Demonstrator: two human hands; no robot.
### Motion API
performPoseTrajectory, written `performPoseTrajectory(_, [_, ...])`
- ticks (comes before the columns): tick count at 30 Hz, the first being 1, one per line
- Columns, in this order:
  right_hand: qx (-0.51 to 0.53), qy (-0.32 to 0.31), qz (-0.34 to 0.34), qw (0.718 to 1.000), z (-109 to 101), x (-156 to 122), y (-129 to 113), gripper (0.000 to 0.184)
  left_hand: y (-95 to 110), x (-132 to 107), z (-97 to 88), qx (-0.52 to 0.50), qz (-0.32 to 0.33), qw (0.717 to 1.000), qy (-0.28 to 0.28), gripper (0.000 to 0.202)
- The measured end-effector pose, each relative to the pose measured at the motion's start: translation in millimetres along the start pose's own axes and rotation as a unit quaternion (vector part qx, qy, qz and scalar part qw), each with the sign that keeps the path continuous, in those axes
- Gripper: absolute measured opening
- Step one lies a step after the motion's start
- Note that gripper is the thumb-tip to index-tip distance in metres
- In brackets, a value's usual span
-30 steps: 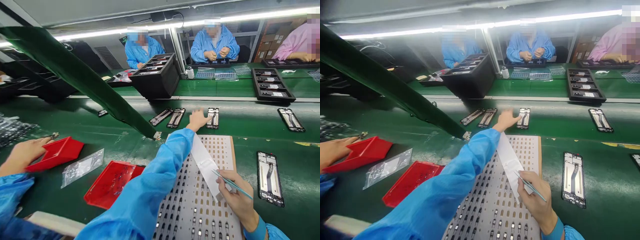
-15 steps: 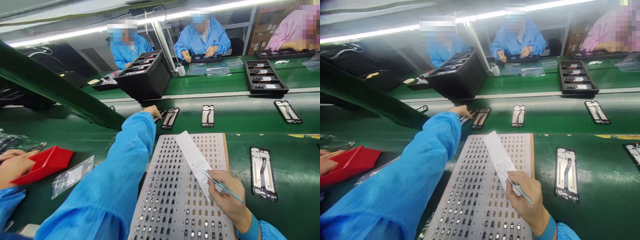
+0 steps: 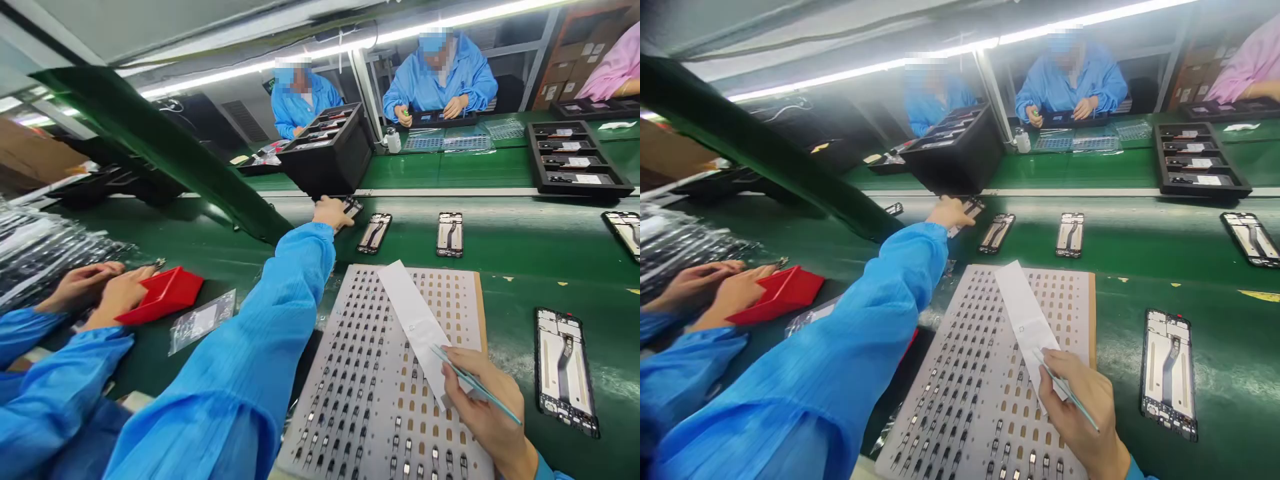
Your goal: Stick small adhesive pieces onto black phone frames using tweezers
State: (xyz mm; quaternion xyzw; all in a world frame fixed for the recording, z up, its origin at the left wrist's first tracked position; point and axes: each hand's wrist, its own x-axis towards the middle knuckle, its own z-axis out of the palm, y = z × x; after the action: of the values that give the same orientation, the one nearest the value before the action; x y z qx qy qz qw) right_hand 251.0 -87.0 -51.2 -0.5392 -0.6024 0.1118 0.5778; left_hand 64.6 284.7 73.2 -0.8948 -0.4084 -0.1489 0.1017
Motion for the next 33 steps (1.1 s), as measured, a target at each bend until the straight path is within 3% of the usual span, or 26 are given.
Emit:
performPoseTrajectory(3, [-0.005,-0.011,0.013,1.0,-6.4,-0.4,2.2,0.018,-10.4,-13.6,-8.3,0.044,-0.104,0.991,-0.069,0.054])
performPoseTrajectory(4, [-0.007,-0.009,0.021,1.0,-8.7,0.6,3.2,0.017,-7.7,-22.8,-13.2,0.055,-0.109,0.988,-0.091,0.059])
performPoseTrajectory(6, [-0.011,0.013,0.047,0.999,-12.4,4.1,5.3,0.015,7.5,-51.0,-24.8,0.062,-0.043,0.987,-0.139,0.063])
performPoseTrajectory(8, [-0.013,0.051,0.079,0.995,-13.8,9.1,7.2,0.011,32.7,-92.5,-37.2,0.026,0.094,0.977,-0.192,0.055])
performPoseTrajectory(10, [-0.008,0.082,0.103,0.991,-13.5,14.7,6.9,0.008,61.2,-142.9,-47.7,-0.055,0.213,0.947,-0.234,0.048])
performPoseTrajectory(12, [0.005,0.079,0.124,0.989,-13.2,19.4,1.5,0.01,86.3,-194.6,-52.9,-0.122,0.273,0.916,-0.268,0.055])
performPoseTrajectory(15, [0.051,-0.008,0.191,0.98,-14.4,19.1,-18.4,0.01,110.4,-257.5,-46.5,-0.171,0.298,0.887,-0.308,0.069])
performPoseTrajectory(17, [0.093,-0.079,0.255,0.959,-14.8,10.1,-35.6,0.012,117.3,-284.4,-36.7,-0.177,0.292,0.893,-0.292,0.076])
performPoseTrajectory(19, [0.122,-0.124,0.316,0.932,-13.4,-5.2,-50.7,0.015,120.1,-301.9,-29.0,-0.168,0.285,0.914,-0.233,0.078])
performPoseTrajectory(23, [0.111,-0.144,0.381,0.906,-4.0,-36.6,-66.0,0.018,130.4,-327.5,-28.8,-0.126,0.251,0.952,-0.123,0.073])
performPoseTrajectory(28, [0.063,-0.141,0.374,0.914,5.9,-46.6,-66.1,0.015,159.6,-353.9,-34.2,-0.177,0.208,0.954,-0.128,0.063])
performPoseTrajectory(33, [0.06,-0.134,0.381,0.913,4.6,-44.6,-65.0,0.015,172.9,-357.6,-32.7,-0.202,0.181,0.951,-0.151,0.06])
